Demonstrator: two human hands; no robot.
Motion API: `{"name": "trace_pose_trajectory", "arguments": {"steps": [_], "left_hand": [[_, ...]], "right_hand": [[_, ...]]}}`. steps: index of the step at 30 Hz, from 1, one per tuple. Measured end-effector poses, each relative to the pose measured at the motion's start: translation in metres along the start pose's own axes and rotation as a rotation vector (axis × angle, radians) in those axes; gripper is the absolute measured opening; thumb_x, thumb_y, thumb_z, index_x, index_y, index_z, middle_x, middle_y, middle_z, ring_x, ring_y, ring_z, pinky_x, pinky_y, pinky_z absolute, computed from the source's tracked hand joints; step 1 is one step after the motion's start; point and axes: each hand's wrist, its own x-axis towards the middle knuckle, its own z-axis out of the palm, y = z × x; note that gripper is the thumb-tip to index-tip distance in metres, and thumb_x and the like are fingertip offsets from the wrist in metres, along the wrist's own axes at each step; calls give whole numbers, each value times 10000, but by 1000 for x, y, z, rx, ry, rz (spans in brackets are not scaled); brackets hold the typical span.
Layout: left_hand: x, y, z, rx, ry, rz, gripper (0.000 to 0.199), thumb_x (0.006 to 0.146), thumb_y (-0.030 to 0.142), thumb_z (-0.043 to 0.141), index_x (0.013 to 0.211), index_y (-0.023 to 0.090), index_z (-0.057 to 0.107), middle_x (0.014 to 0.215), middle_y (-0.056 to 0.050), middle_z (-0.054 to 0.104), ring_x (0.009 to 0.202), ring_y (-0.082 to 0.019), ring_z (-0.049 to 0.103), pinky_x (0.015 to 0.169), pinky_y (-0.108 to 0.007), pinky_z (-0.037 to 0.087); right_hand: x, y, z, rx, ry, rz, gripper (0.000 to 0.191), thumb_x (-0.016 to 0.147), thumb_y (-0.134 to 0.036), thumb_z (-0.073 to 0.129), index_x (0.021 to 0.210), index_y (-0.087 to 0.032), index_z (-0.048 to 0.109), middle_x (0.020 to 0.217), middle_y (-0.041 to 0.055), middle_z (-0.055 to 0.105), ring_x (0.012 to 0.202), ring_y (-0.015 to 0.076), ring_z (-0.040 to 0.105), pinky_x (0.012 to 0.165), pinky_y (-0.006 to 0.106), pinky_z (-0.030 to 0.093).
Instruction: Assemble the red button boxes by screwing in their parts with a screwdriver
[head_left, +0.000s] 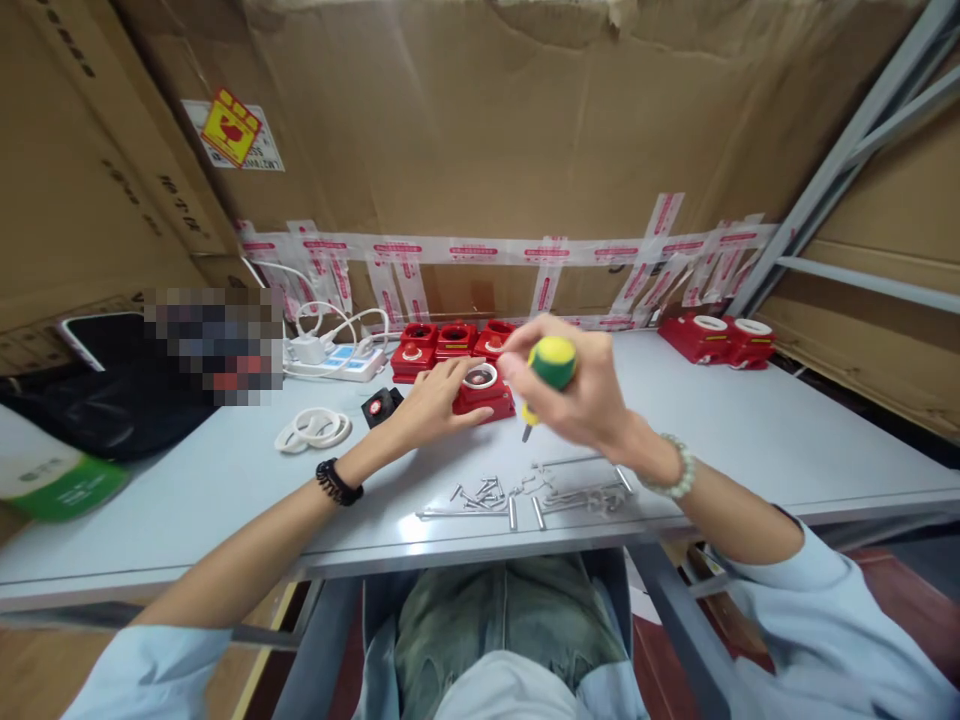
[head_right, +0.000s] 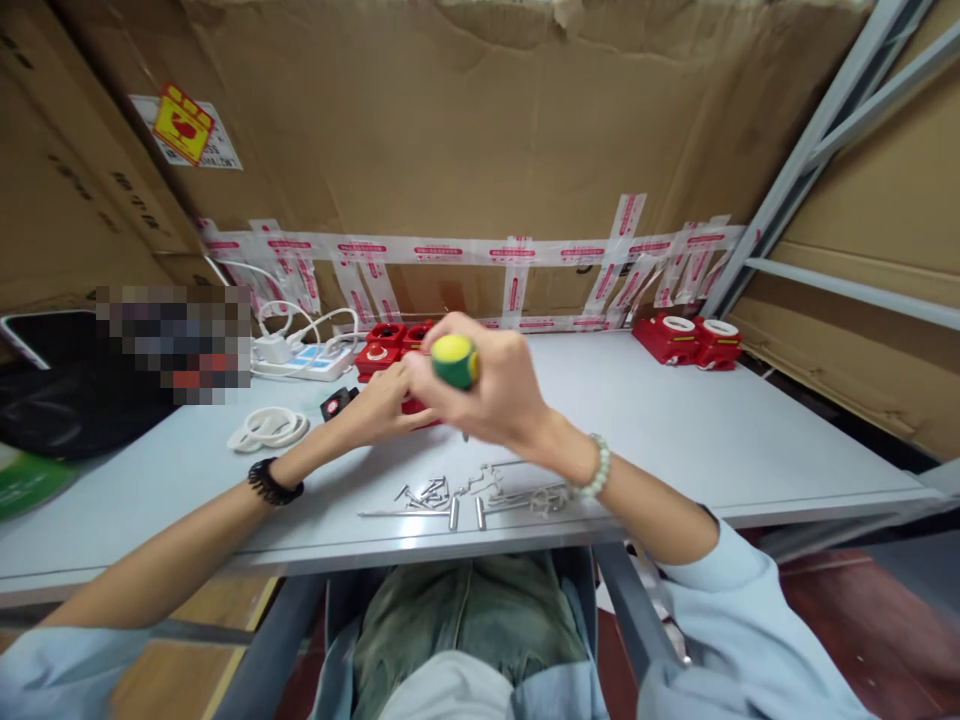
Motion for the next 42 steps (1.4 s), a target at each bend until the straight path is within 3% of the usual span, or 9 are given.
{"name": "trace_pose_trajectory", "arguments": {"steps": [5,9,13,17,22,34,42], "left_hand": [[0,-4,1,22,-48,62,563,846,435,657,1340,253,458,1377,-115,548,1227,-317,554,1017,-506,446],[-5,-3,-2,-66,-47,66,686,788,461,707,1374,246,425,1412,-126,535,1275,-326,539,1053,-495,435],[-7,1,-1,-81,-59,97,668,802,468,689,1375,241,432,1403,-124,544,1259,-325,550,1052,-494,437],[-7,7,2,-110,-65,137,601,830,470,668,1345,241,459,1367,-117,573,1209,-301,584,1037,-463,455],[-6,11,7,-175,-83,123,636,798,452,708,1344,238,462,1368,-112,581,1191,-285,606,1019,-428,484],[-6,9,8,-235,-67,160,643,785,426,727,1340,219,476,1376,-121,581,1221,-283,597,1051,-426,479],[-6,5,9,-225,-64,193,645,796,437,725,1337,201,466,1358,-131,586,1205,-281,602,1035,-430,488]], "right_hand": [[-2,49,-9,89,241,209,277,865,-353,645,669,-207,515,511,-49,587,468,85,537,538,245,471],[-2,73,-6,185,255,292,288,843,-429,654,701,-208,536,538,-40,619,503,98,586,564,248,509],[1,84,-5,241,283,351,338,827,-501,648,702,-216,516,485,-63,567,437,97,557,464,228,468],[4,86,-2,284,271,408,392,821,-521,648,634,-216,490,458,-65,530,408,88,536,444,224,463],[7,85,0,228,307,351,402,839,-479,636,579,-214,482,451,-50,547,412,88,541,453,222,458],[7,68,11,212,251,300,363,874,-411,602,594,-219,475,442,-56,530,401,84,492,457,239,438],[9,63,19,79,291,218,333,874,-446,618,683,-235,445,511,-63,475,456,102,494,503,273,419]]}}
